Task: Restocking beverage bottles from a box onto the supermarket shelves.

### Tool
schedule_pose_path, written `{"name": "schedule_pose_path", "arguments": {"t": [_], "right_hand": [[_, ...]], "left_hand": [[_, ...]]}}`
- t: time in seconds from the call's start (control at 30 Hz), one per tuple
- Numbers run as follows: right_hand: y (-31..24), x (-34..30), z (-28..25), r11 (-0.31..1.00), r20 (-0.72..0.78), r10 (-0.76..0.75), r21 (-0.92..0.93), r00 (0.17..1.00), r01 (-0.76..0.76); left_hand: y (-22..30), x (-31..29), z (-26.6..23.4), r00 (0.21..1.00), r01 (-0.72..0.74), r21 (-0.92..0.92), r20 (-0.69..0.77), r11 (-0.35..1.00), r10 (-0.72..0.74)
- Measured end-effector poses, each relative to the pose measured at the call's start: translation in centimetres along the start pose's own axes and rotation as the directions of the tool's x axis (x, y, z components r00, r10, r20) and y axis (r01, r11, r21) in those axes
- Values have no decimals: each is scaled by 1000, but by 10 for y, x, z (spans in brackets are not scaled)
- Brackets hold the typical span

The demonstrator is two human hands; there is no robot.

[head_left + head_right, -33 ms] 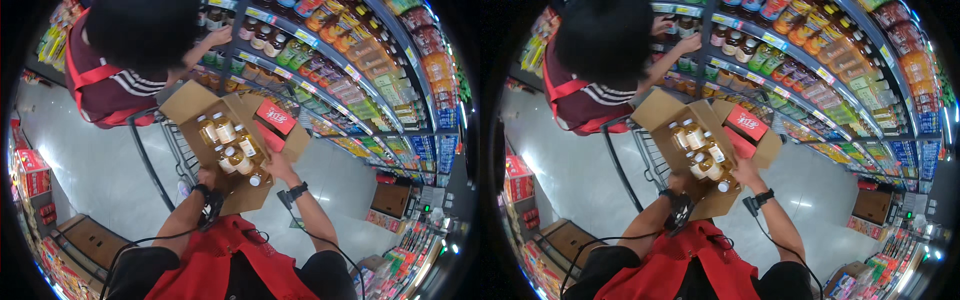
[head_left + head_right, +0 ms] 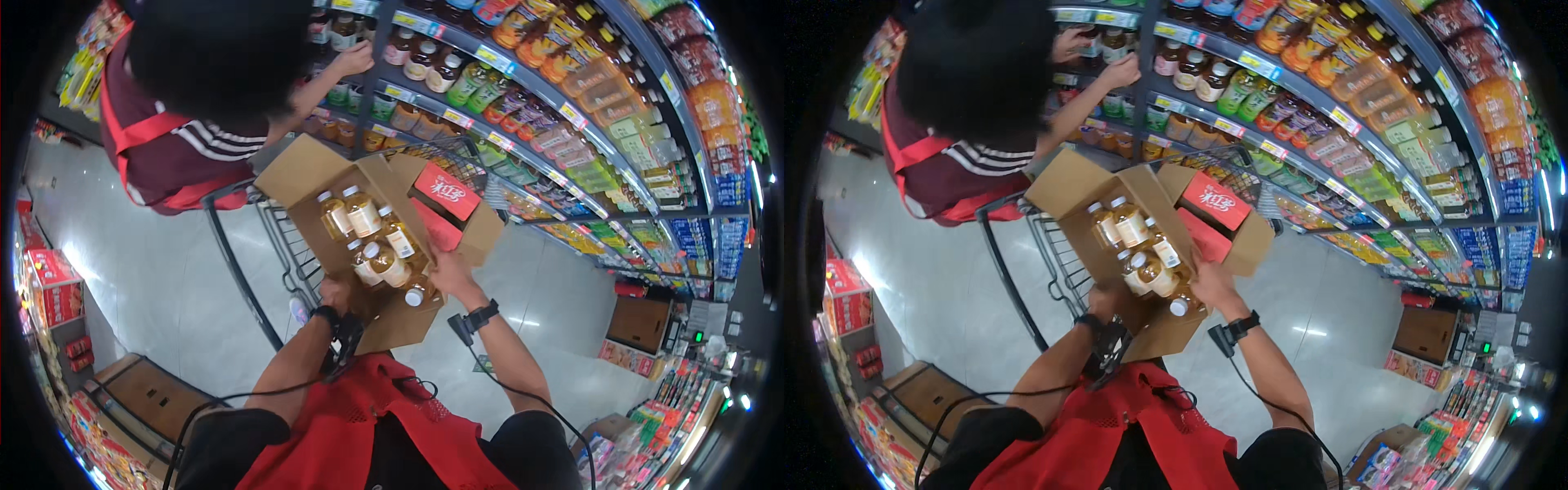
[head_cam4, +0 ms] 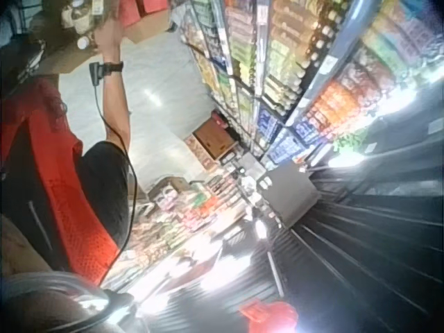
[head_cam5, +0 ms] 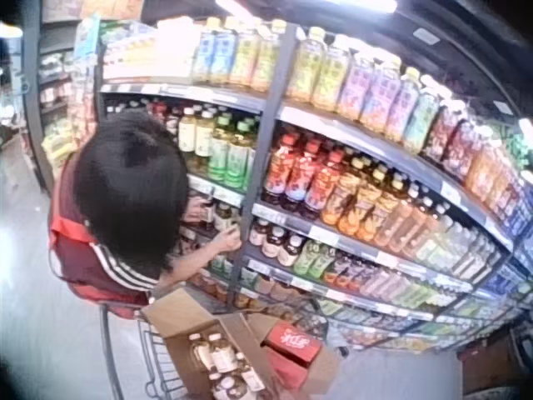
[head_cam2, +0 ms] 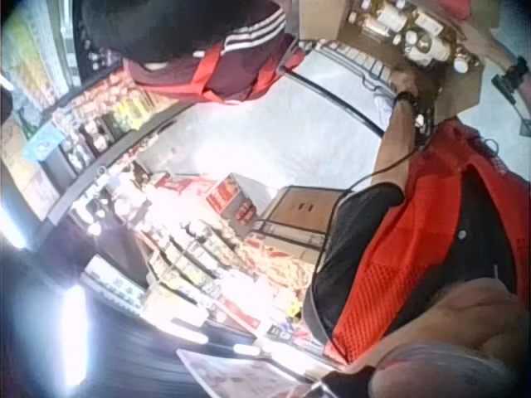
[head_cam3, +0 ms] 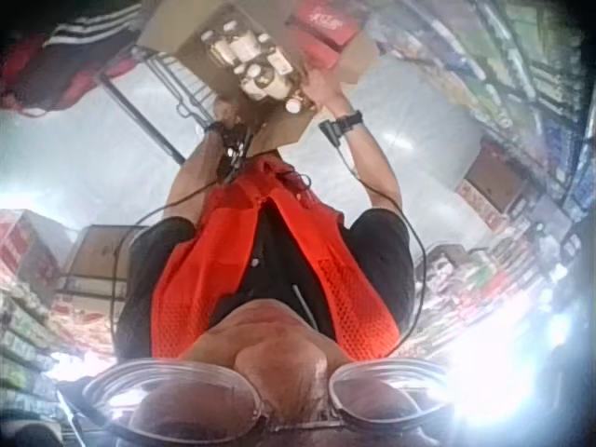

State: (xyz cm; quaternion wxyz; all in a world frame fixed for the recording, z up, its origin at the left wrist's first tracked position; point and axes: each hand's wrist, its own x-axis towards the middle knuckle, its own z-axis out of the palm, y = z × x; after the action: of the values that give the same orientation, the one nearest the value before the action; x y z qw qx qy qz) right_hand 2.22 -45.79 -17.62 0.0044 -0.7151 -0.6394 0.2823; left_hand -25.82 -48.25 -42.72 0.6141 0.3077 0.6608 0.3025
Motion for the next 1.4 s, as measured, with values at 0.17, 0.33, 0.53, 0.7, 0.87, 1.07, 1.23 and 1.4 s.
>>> {"name": "schedule_pose_path", "arguments": {"t": [0.17,0.33,0.53,0.7,0.87,1.07,1.23,1.4], "right_hand": [[-2,1,5,996,148,55,-71,987,-45],[-1,-8,10,1000,110,16,10,994,-17],[-12,-31,25,1000,8,25,-15,1000,-25],[-24,-53,37,996,18,93,-16,996,-93],[-26,-74,49,993,1,113,-41,994,-113],[-10,-112,67,985,-17,149,-87,989,-150],[17,-148,82,972,-24,232,-32,972,-233],[49,-171,94,975,-18,221,30,975,-220]], "left_hand": [[41,-34,-14,995,-23,459,-72,888,64],[65,-59,-20,994,-76,547,-23,834,106],[75,-89,-27,968,-203,519,-25,830,252],[72,-101,-42,975,-190,550,9,813,221],[53,-103,-52,926,-353,574,102,739,364],[35,-114,-43,901,-418,664,213,620,379],[24,-126,-29,915,-403,692,282,599,290],[10,-128,-13,937,-341,737,317,584,148]]}}
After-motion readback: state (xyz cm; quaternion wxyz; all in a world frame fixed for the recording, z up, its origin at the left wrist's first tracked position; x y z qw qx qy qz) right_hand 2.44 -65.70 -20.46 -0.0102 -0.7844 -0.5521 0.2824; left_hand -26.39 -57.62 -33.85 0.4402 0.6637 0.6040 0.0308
